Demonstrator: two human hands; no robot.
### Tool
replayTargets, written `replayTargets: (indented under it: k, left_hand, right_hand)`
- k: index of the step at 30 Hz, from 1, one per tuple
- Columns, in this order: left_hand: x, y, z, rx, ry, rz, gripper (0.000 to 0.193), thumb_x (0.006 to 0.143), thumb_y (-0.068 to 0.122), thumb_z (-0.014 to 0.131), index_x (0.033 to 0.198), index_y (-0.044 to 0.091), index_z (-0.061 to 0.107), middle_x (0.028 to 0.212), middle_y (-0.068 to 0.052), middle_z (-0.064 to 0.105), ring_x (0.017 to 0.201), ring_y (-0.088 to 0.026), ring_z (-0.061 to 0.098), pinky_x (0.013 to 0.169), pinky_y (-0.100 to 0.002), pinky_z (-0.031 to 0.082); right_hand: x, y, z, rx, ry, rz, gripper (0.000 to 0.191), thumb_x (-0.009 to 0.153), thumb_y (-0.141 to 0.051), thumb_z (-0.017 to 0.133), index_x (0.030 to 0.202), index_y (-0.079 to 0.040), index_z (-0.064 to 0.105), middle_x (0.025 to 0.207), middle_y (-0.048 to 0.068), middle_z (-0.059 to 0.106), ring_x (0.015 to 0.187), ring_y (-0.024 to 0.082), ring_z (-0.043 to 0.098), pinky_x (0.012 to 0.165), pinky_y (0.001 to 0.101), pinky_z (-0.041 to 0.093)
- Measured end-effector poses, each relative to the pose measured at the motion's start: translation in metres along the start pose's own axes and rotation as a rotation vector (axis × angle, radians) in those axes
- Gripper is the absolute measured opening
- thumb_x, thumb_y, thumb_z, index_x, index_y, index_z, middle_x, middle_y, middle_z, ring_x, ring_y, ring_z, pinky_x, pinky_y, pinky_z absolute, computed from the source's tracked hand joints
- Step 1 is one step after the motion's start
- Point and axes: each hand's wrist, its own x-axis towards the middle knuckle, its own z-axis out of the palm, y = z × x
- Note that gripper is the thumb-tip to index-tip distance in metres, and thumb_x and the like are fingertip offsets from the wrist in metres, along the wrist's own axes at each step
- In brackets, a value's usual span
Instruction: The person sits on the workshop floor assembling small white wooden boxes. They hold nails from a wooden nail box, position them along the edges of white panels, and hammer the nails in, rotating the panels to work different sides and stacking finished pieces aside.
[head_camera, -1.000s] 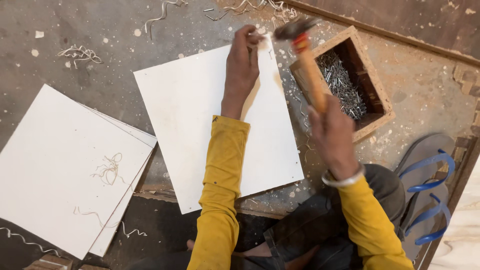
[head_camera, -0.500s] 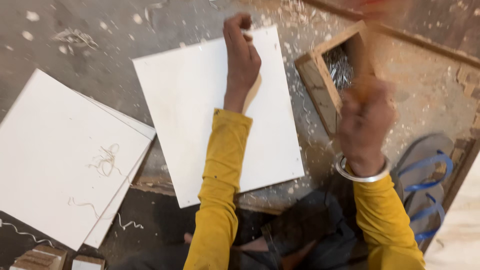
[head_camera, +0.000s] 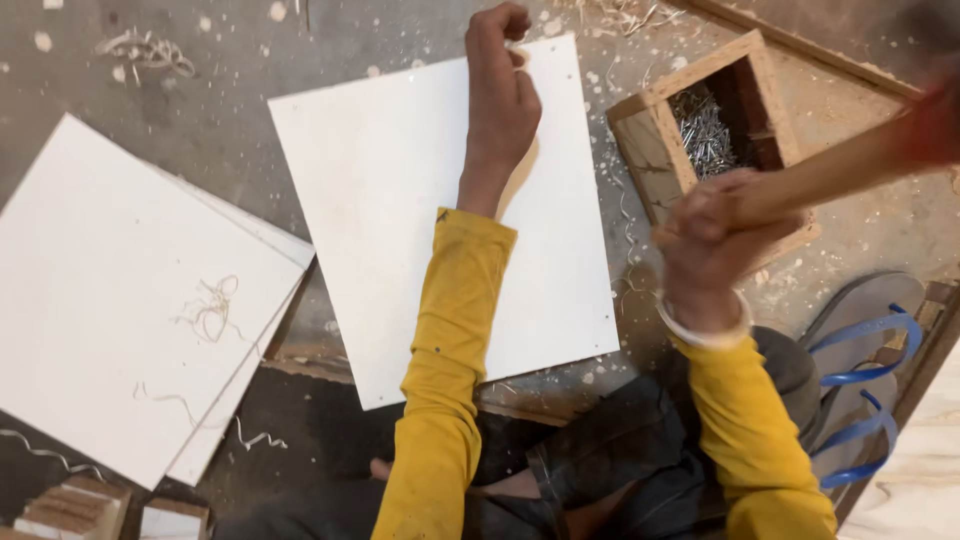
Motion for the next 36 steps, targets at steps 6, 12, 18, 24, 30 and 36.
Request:
replayTargets:
  k: [6, 12, 18, 24, 30, 36]
  left_hand:
    - [-0.006, -0.003, 0.002, -0.024, -0.002, 0.009, 0.054, 0.083, -0.02, 0.04, 0.131, 0.007, 0.047, 0.126, -0.011, 0.053, 0.119, -0.026, 0.058, 0.094, -0.034, 0.054]
    - [-0.007, 0.029, -0.002, 0.049, -0.02, 0.016, 0.038, 0.095, -0.017, 0.046, 0.124, 0.005, 0.054, 0.121, -0.01, 0.057, 0.116, -0.026, 0.06, 0.104, -0.037, 0.054]
    - [-0.127, 0.117, -0.058, 0.3, -0.195, 0.076, 0.034, 0.08, -0.014, 0.058, 0.109, 0.005, 0.058, 0.118, -0.015, 0.057, 0.114, -0.036, 0.055, 0.101, -0.043, 0.049]
    - [-0.257, 0.168, -0.118, 0.317, -0.158, -0.008, 0.024, 0.084, -0.011, 0.06, 0.102, 0.005, 0.063, 0.108, -0.013, 0.063, 0.107, -0.035, 0.06, 0.094, -0.042, 0.051]
    - [-0.301, 0.193, -0.155, 0.527, -0.304, -0.324, 0.008, 0.093, 0.012, 0.063, 0.097, 0.016, 0.068, 0.09, -0.005, 0.075, 0.086, -0.029, 0.073, 0.078, -0.042, 0.057]
    - [-0.292, 0.185, -0.173, 0.698, -0.176, -0.273, 0.008, 0.088, 0.016, 0.068, 0.095, 0.019, 0.069, 0.089, -0.005, 0.076, 0.083, -0.031, 0.072, 0.073, -0.045, 0.056]
  right_hand:
    - [-0.011, -0.024, -0.02, -0.586, -0.238, 0.31, 0.026, 0.109, -0.01, 0.058, 0.127, 0.004, 0.046, 0.076, 0.018, 0.062, 0.06, 0.023, 0.063, 0.051, 0.0352, 0.048]
    - [-0.082, -0.098, -0.079, -0.494, -0.173, 0.611, 0.031, 0.101, -0.012, 0.06, 0.127, -0.001, 0.048, 0.075, 0.013, 0.064, 0.058, 0.021, 0.064, 0.048, 0.0357, 0.052]
    - [-0.203, -0.146, -0.103, 0.309, -0.176, 0.98, 0.047, 0.097, -0.011, 0.061, 0.14, -0.009, 0.043, 0.074, 0.0, 0.054, 0.054, 0.009, 0.053, 0.045, 0.0268, 0.046]
    - [-0.255, -0.133, -0.116, 0.3, -0.312, 0.79, 0.041, 0.102, -0.013, 0.063, 0.139, -0.004, 0.049, 0.085, 0.003, 0.061, 0.06, 0.01, 0.057, 0.05, 0.0259, 0.047]
    - [-0.258, -0.113, -0.117, 0.387, -0.283, 0.824, 0.041, 0.1, -0.007, 0.063, 0.138, 0.0, 0.049, 0.085, 0.006, 0.063, 0.059, 0.013, 0.059, 0.05, 0.0267, 0.05]
    - [-0.262, -0.091, -0.125, 0.601, -0.214, 0.88, 0.038, 0.1, -0.01, 0.06, 0.136, -0.001, 0.051, 0.087, 0.009, 0.063, 0.06, 0.015, 0.059, 0.05, 0.0287, 0.049]
